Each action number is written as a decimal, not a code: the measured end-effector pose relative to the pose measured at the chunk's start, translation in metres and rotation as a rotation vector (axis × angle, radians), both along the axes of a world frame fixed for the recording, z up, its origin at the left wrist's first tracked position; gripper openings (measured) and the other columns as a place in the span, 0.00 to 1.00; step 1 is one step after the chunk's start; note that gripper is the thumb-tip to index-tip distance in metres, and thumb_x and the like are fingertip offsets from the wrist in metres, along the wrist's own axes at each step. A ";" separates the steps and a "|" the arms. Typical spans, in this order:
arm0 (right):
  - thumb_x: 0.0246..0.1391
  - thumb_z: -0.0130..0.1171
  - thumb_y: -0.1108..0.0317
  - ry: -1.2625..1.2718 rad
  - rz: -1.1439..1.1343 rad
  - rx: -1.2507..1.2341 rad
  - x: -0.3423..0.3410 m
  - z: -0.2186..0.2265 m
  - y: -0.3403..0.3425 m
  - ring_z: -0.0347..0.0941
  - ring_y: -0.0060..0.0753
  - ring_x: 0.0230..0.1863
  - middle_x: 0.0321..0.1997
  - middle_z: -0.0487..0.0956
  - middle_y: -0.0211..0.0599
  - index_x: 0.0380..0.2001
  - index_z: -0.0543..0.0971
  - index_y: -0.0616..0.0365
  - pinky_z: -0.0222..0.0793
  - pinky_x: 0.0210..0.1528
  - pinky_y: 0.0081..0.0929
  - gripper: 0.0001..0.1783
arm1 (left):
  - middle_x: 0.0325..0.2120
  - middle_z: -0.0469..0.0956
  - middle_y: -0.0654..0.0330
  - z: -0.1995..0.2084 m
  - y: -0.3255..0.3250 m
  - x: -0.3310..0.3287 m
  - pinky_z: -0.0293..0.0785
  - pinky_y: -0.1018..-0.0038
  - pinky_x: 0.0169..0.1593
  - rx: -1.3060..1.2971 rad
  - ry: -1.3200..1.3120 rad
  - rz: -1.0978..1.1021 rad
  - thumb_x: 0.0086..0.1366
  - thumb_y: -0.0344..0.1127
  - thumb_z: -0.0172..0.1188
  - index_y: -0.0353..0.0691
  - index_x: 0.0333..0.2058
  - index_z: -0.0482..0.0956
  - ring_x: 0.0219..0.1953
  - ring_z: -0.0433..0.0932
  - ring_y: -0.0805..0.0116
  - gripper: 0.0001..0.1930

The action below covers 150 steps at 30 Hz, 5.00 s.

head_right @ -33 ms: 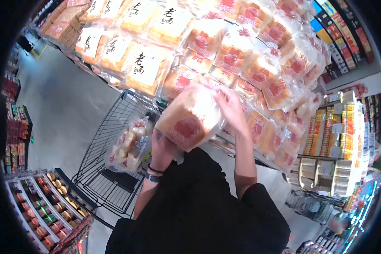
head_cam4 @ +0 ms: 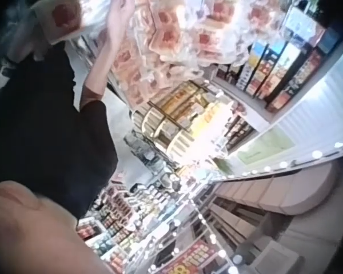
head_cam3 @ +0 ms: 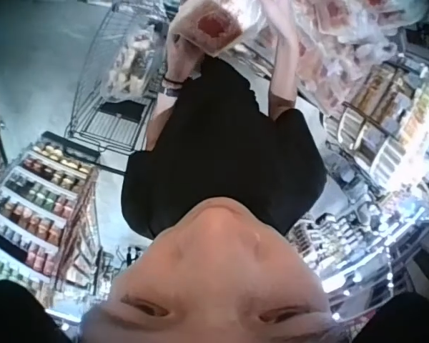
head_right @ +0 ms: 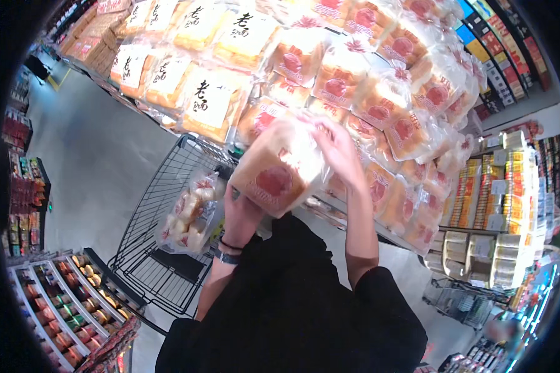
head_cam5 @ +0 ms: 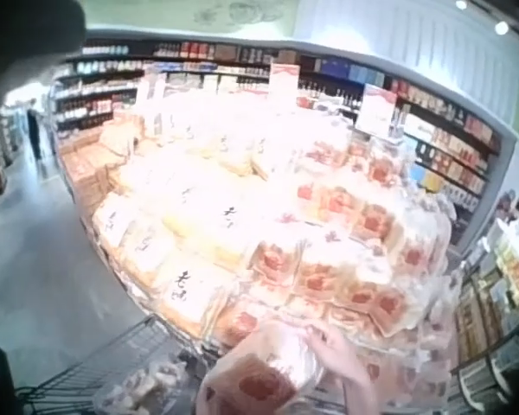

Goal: Selecting bags of bread from a shelf and placing them into a shopping cart.

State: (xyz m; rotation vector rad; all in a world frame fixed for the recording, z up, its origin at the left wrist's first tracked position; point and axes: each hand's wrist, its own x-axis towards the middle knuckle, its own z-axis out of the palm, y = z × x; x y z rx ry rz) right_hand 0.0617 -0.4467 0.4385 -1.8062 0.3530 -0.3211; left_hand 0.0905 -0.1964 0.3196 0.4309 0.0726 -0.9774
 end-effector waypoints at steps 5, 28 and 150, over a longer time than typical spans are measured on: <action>0.65 0.56 0.64 0.066 0.096 -0.323 0.068 0.022 -0.089 0.73 0.23 0.43 0.43 0.82 0.32 0.47 0.81 0.62 0.70 0.50 0.26 0.14 | 0.70 0.61 0.53 0.016 -0.096 0.036 0.52 0.57 0.74 -0.126 0.023 -0.007 0.75 0.64 0.29 0.39 0.71 0.56 0.71 0.60 0.56 0.39; 0.58 0.58 0.69 -0.389 -0.034 -0.828 0.169 -0.042 -0.156 0.76 0.51 0.52 0.47 0.81 0.49 0.47 0.82 0.62 0.70 0.57 0.43 0.15 | 0.68 0.63 0.54 -0.014 -0.205 0.135 0.62 0.51 0.70 0.193 -0.133 0.238 0.74 0.64 0.35 0.43 0.71 0.57 0.68 0.64 0.54 0.38; 0.63 0.58 0.61 0.144 0.022 -0.973 0.052 -0.014 -0.225 0.79 0.55 0.48 0.41 0.82 0.53 0.51 0.77 0.63 0.72 0.52 0.44 0.19 | 0.72 0.53 0.53 -0.041 -0.237 0.015 0.45 0.50 0.76 -0.058 0.108 0.024 0.75 0.60 0.36 0.40 0.72 0.52 0.74 0.52 0.50 0.37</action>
